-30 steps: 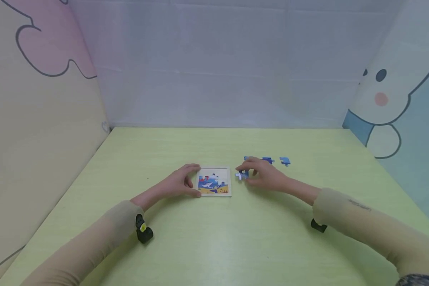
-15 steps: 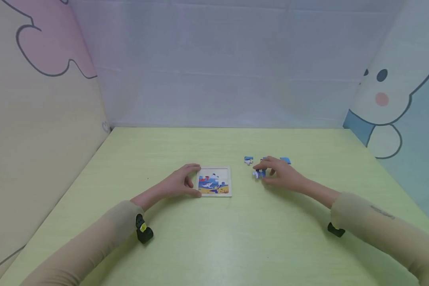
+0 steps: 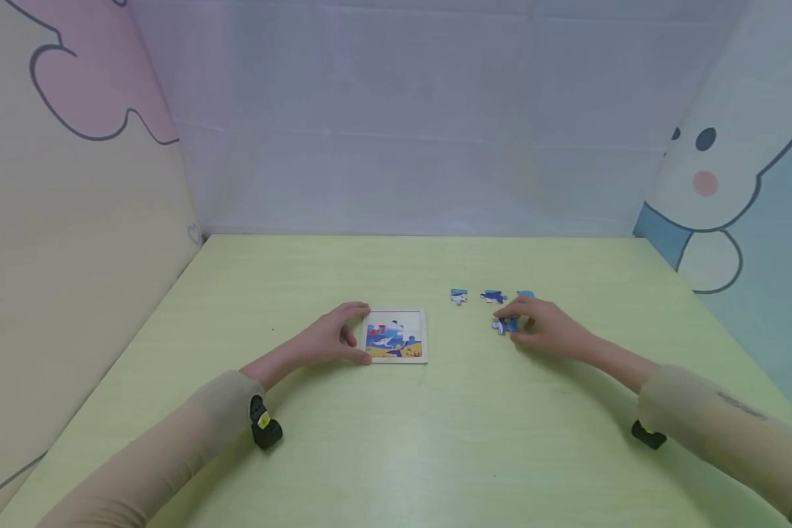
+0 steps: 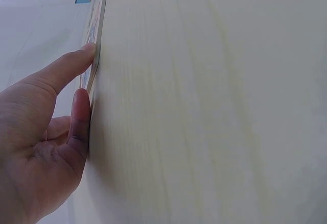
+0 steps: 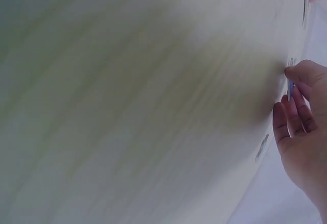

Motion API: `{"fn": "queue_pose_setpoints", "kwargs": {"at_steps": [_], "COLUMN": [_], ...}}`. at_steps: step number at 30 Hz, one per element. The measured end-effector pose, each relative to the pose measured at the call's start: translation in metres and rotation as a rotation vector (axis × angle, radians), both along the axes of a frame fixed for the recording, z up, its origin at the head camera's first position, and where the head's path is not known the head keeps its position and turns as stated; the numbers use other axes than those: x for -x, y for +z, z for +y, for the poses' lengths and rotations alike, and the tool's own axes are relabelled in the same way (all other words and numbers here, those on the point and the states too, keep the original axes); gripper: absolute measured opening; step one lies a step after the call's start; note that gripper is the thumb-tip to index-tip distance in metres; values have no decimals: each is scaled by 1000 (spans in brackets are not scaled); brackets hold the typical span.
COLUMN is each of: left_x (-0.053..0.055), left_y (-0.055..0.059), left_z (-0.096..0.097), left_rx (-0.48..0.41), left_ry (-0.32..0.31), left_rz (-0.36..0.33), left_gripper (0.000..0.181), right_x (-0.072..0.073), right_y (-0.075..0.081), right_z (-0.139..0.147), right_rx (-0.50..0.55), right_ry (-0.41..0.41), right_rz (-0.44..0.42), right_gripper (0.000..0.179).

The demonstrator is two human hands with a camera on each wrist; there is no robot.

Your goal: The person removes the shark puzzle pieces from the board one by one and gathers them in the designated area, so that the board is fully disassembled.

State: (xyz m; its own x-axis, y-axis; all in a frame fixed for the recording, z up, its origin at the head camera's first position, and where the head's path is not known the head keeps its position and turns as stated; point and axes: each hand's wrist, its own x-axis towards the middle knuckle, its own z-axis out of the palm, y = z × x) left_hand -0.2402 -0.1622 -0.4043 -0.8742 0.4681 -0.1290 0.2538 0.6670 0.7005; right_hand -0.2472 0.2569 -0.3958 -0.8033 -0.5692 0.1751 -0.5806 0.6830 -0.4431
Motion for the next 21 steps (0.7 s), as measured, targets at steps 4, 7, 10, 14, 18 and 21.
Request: {"fn": "queue_pose_setpoints", "kwargs": {"at_steps": [4, 7, 10, 14, 18, 21], "left_x": [0, 0, 0, 0, -1, -1], "left_y": [0, -1, -1, -1, 0, 0], "left_z": [0, 0, 0, 0, 1, 1], "left_rx": [3, 9, 12, 15, 14, 15], "left_ry": [0, 0, 4, 6, 3, 0], "left_rz": [4, 10, 10, 14, 17, 18], "left_gripper": [94, 94, 94, 93, 92, 92], "right_x": [-1, -1, -2, -3, -2, -2], "right_y": [1, 2, 3, 5, 7, 8], "right_z": [10, 17, 24, 33, 41, 46], "right_rx": [-30, -46, -50, -58, -61, -55], "right_ry": [-21, -44, -56, -59, -64, -56], "right_rz": [-19, -51, -67, -71, -96, -121], "right_gripper": [38, 38, 38, 38, 38, 38]}}
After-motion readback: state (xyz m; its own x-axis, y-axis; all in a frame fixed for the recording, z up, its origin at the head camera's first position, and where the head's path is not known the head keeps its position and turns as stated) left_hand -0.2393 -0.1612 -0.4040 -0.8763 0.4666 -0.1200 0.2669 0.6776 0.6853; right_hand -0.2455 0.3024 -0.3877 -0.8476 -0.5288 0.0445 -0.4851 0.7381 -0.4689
